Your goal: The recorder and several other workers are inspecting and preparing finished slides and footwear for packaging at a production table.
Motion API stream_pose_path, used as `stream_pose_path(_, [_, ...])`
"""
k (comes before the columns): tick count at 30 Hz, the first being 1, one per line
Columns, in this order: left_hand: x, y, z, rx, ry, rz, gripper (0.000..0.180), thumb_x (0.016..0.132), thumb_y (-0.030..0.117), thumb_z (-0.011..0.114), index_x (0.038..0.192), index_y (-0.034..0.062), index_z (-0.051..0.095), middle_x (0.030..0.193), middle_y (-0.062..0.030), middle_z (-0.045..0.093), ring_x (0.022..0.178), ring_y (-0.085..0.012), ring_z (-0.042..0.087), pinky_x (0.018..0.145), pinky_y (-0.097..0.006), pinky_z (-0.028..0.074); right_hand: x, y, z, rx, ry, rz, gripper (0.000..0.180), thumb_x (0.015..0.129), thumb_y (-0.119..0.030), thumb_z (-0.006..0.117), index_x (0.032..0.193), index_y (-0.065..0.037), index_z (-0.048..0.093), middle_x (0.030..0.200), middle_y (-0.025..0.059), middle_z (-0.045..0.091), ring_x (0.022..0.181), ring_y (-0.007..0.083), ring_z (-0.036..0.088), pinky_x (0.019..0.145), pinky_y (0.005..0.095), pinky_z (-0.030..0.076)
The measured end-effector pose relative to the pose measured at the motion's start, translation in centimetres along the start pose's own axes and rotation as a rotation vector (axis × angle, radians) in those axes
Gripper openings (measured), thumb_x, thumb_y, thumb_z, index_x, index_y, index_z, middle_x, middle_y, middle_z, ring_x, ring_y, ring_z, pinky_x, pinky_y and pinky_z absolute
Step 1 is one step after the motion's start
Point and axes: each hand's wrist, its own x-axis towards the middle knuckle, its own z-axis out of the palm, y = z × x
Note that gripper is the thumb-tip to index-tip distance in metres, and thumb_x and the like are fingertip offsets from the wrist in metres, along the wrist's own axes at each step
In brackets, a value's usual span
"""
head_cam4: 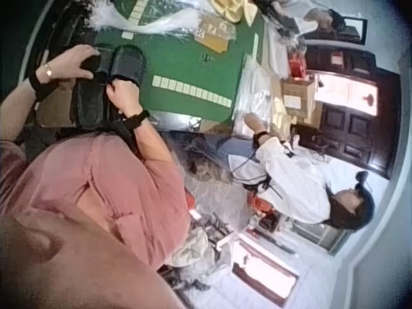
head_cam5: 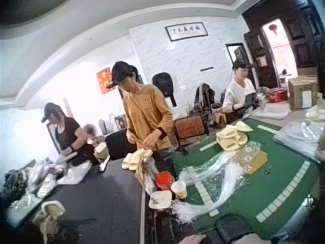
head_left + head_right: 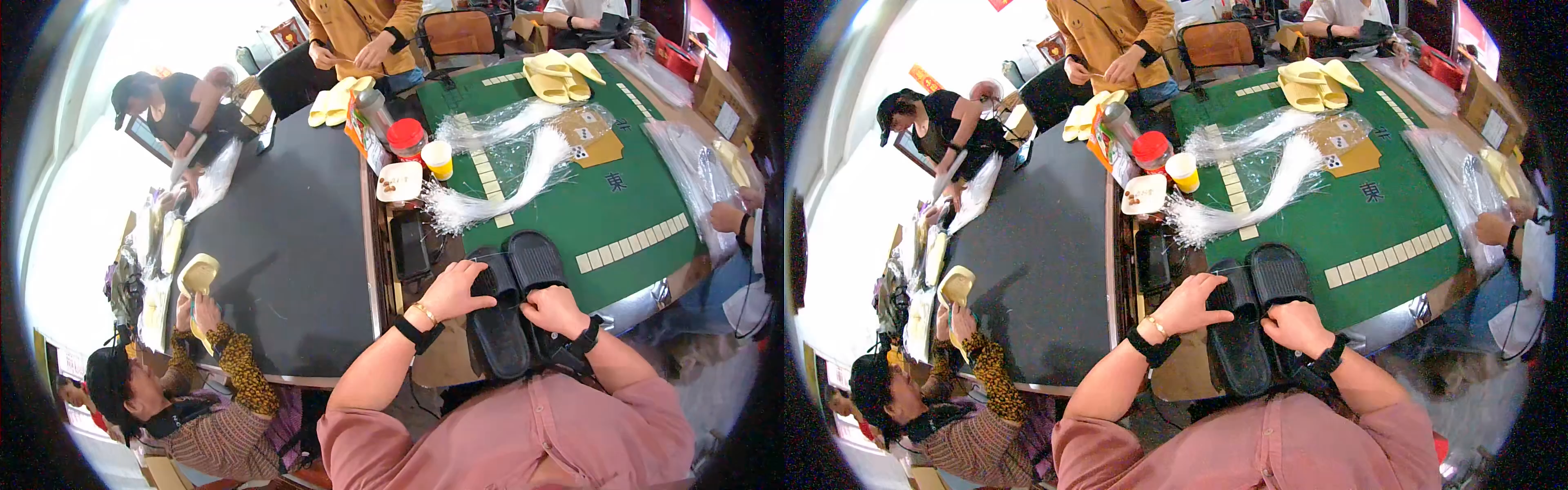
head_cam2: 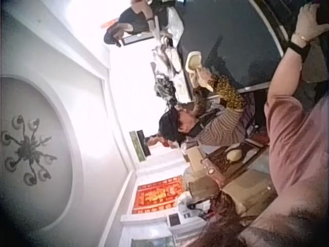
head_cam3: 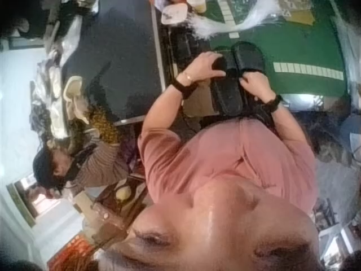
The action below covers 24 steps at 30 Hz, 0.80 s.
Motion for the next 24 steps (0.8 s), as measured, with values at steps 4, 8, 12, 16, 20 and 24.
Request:
stream_pose_path(4, [-0.1,0.0,0.0,0.001,0.007,0.011,0.069,0.075,0.041,0.075,0.125,0.0002,0.052,0.120,-0.0208,0.055,0.113,-0.0378,0.051,0.098,-0.042,0.042,-0.3,0.0,-0.3,0.043,-0.021,0.013,0.029,0.079,-0.033,0.062,0.069,-0.007,0.066,0.069,0.0162,0.065,0.066,0.0358,0.064,0.062,0.0462,0.052])
stream_pose_path(8, [0.0,0.0,0.0,0.002,-0.009,0.010,0.069,0.075,0.041,0.075,0.125,0.0002,0.052,0.120,-0.0209,0.055,0.113,-0.0376,0.051,0.099,-0.042,0.042,-0.7,-0.8,-2.1,0.263,-0.075,0.035,0.030,0.083,-0.033,0.063,0.072,-0.005,0.065,0.067,0.0148,0.064,0.062,0.0297,0.064,0.059,0.0408,0.051])
stream_pose_path(12, [0.2,0.1,-0.1,0.033,-0.034,0.016,0.068,0.075,0.040,0.075,0.125,-0.0008,0.052,0.121,-0.0210,0.055,0.113,-0.0372,0.051,0.099,-0.042,0.041,-1.3,-2.9,-6.8,1.003,-0.366,0.222,0.028,0.092,-0.031,0.057,0.081,-0.006,0.063,0.064,0.0041,0.061,0.051,0.0112,0.056,0.048,0.0256,0.044])
stream_pose_path(16, [0.4,0.3,-0.1,0.040,-0.004,0.037,0.068,0.074,0.039,0.077,0.124,0.0001,0.053,0.119,-0.0213,0.057,0.113,-0.0370,0.052,0.099,-0.042,0.041,-3.8,-6.0,-13.3,1.570,-0.652,0.025,0.035,0.099,-0.038,0.048,0.098,-0.005,0.060,0.066,-0.0003,0.055,0.047,0.0036,0.044,0.041,0.0188,0.031])
stream_pose_path(20, [0.5,0.2,0.0,0.048,-0.044,0.015,0.069,0.073,0.038,0.078,0.125,-0.0004,0.052,0.121,-0.0207,0.057,0.115,-0.0373,0.052,0.100,-0.042,0.040,-5.7,-9.3,-18.0,1.626,-1.062,-0.251,0.042,0.101,-0.043,0.042,0.111,-0.004,0.055,0.069,-0.0001,0.054,0.047,0.0042,0.045,0.041,0.0188,0.033])
stream_pose_path(24, [0.4,0.1,0.2,0.069,-0.034,0.030,0.068,0.074,0.036,0.078,0.125,-0.0012,0.052,0.121,-0.0212,0.056,0.114,-0.0374,0.052,0.099,-0.042,0.040,-5.1,-10.5,-20.9,1.664,-1.282,-0.298,0.042,0.101,-0.040,0.043,0.108,0.000,0.055,0.073,0.0016,0.054,0.056,0.0071,0.049,0.048,0.0214,0.038])
